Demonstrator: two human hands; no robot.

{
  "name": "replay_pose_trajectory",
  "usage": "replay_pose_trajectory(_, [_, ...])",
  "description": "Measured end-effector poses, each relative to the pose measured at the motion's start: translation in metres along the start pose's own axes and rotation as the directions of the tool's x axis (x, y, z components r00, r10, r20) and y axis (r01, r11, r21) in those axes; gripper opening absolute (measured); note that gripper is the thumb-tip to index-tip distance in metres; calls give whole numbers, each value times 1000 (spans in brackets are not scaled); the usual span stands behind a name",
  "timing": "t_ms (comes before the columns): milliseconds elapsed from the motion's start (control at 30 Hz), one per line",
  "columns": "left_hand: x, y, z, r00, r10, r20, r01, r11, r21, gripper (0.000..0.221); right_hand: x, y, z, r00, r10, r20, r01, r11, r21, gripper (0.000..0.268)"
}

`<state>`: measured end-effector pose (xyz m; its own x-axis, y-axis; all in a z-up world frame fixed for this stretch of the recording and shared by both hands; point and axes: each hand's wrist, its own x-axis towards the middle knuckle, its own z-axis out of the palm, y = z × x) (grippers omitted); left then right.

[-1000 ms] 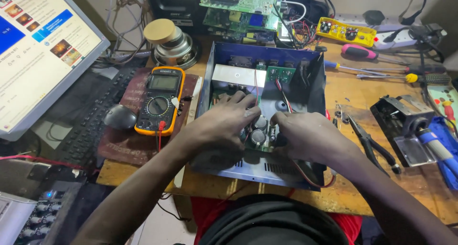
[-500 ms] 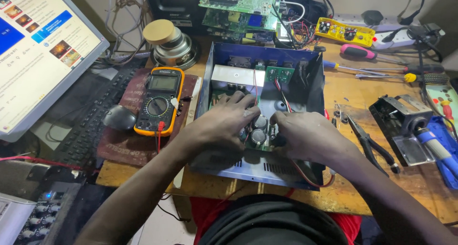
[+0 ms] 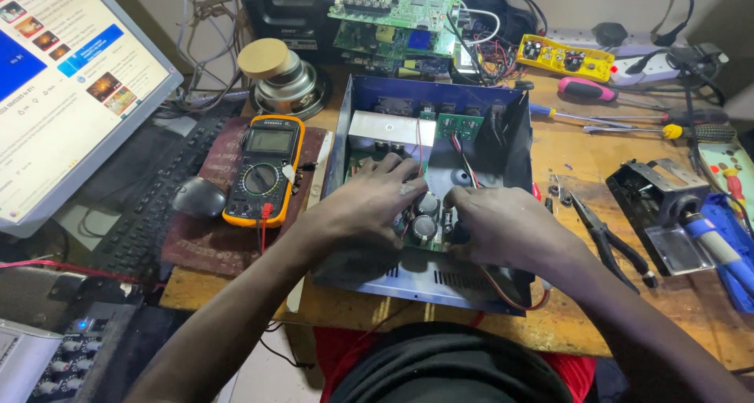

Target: The person is assembling an electronic device by placing a PCB into a metal chassis and securing it with a screwdriver.

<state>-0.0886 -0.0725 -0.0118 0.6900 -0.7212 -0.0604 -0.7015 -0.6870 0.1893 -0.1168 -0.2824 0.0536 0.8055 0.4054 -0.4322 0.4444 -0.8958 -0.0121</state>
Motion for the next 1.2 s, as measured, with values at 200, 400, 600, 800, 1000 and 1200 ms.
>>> replay_pose_trajectory(200, [0, 0, -1, 1000, -8, 0, 8, 1000, 6, 113, 2, -2, 0, 1000, 19, 2, -19, 1000, 0, 46])
replay_pose_trajectory(400, [4, 0, -3, 999, -34, 31, 34, 999, -4, 115, 1, -2, 1, 1000, 12, -4, -12, 1000, 9, 47])
replay_pose_trajectory(600, [9, -11, -6, 998, -7, 64, 9, 1000, -22, 120, -33, 45, 4, 904, 24, -426, 206, 851, 484, 39])
replay_pose_trajectory(800, [21, -5, -53, 978, -121, 170, 153, 971, -186, 131, -90, 124, 4, 705, 459, -541, -90, 814, 574, 30])
replay_pose_trajectory(1000, [48, -33, -40, 998, -48, -36, 41, 985, -169, 97, -106, 139, 43, 592, 752, -291, -286, 533, 796, 37])
replay_pose_trajectory(1200, [86, 13, -48, 965, 142, -221, -188, 961, -205, 47, -19, 219, 103, 615, 641, -460, -271, 719, 640, 46])
